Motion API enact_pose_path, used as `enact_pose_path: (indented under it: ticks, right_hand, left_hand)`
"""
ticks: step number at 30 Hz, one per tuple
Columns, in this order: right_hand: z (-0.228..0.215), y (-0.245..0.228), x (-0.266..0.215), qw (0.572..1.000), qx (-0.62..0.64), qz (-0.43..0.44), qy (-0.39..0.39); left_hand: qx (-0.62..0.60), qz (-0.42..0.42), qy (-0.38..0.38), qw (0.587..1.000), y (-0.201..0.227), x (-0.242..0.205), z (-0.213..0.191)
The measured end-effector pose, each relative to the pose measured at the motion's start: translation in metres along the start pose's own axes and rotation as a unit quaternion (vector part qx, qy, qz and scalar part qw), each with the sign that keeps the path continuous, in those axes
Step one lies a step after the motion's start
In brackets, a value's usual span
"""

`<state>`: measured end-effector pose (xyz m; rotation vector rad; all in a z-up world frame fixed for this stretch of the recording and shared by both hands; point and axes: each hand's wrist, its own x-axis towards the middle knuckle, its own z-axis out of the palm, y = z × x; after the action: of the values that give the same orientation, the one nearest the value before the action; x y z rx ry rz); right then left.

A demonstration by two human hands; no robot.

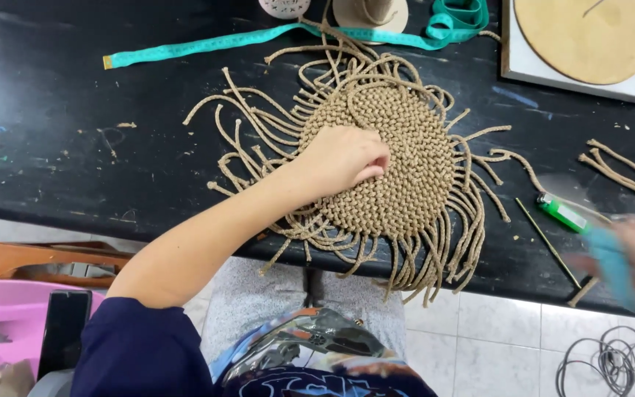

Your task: The person is weaving rope edges onto a circular base, using a wooden stick to guide the rope and scissors to trim the ends.

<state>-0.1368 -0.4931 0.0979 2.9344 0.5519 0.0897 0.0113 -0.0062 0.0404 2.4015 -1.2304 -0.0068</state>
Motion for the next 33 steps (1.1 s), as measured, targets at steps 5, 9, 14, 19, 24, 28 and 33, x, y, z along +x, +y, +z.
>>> enact_pose_path:
  ticks: [5, 9, 14, 19, 24, 28, 33]
  right_hand:
    - [-0.04, -0.121, 0.117, 0.978, -0.138, -0.069, -0.143]
    - [-0.036, -0.14, 0.164, 0.954, -0.138, -0.109, -0.243]
    - [-0.034, -0.152, 0.194, 0.937, -0.131, -0.147, -0.29]
    - [-0.029, -0.149, 0.217, 0.927, -0.141, -0.258, -0.232]
    - [-0.006, -0.131, 0.218, 0.924, -0.143, -0.342, -0.094]
    - [-0.001, -0.128, 0.221, 0.913, -0.146, -0.378, -0.054]
    - [0.001, -0.13, 0.234, 0.902, -0.134, -0.405, -0.063]
  left_hand:
    - [-0.092, -0.051, -0.053, 0.993, -0.001, 0.005, -0.018]
    - [-0.089, -0.023, -0.038, 0.995, -0.002, 0.005, -0.015]
    - [-0.047, -0.012, -0.037, 0.998, -0.002, 0.004, -0.017]
    - [-0.09, 0.01, -0.007, 0.996, -0.005, 0.004, -0.013]
    - [-0.133, -0.009, -0.032, 0.991, -0.004, 0.001, -0.018]
    - [-0.156, -0.003, -0.021, 0.988, -0.006, 0.0, -0.017]
    - [-0.15, 0.004, -0.019, 0.989, -0.009, 0.001, -0.015]
